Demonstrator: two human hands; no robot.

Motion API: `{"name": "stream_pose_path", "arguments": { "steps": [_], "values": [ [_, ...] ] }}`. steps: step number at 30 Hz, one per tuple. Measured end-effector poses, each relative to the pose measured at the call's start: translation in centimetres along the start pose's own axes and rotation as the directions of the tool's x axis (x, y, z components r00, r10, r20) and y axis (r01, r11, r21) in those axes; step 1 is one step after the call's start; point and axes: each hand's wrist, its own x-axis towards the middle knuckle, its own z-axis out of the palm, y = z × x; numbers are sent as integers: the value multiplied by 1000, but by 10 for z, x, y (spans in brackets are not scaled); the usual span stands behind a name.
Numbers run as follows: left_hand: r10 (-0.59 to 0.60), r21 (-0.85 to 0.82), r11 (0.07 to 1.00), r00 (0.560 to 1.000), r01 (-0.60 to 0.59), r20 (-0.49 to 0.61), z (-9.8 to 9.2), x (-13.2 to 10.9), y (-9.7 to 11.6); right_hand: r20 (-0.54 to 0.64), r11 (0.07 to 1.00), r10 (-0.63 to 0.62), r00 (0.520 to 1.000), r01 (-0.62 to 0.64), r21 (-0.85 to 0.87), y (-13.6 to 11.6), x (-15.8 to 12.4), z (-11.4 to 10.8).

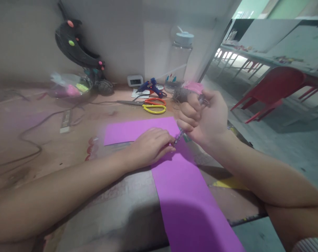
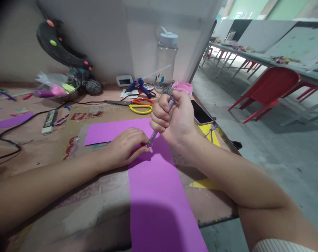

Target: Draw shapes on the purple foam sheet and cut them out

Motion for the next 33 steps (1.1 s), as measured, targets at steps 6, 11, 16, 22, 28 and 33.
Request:
{"name": "stream_pose_path", "arguments": {
  "steps": [6, 11, 16, 22, 28, 33],
  "values": [
    [3, -9, 1000, 1000, -3, -15, 1, 0, -1, 16, 1000, 15, 1000, -16, 20, 0, 0, 0],
    [14, -5, 1000, 1000, -15, -19, 1, 0, -2, 20, 1000, 4, 1000, -4, 9, -1, 0, 0],
    [9, 0, 1000, 1000, -9, -7, 1, -1, -2, 66, 1000, -16, 998, 14, 27, 0, -1, -1],
    [-1, -5, 1000, 1000, 1, 4, 2, -1, -2, 24, 1000, 0, 1000, 0, 14, -1, -2, 2],
    [11, -10, 1000, 1000, -11, -9, 1, -1, -2, 53, 1000, 5, 999, -6, 24, 0, -1, 1],
    [-16, -18, 1000, 1000, 16, 17, 2, -1, -3, -19, 1000, 1, 1000, -2, -22, 1, 0, 2]
  ]
}}
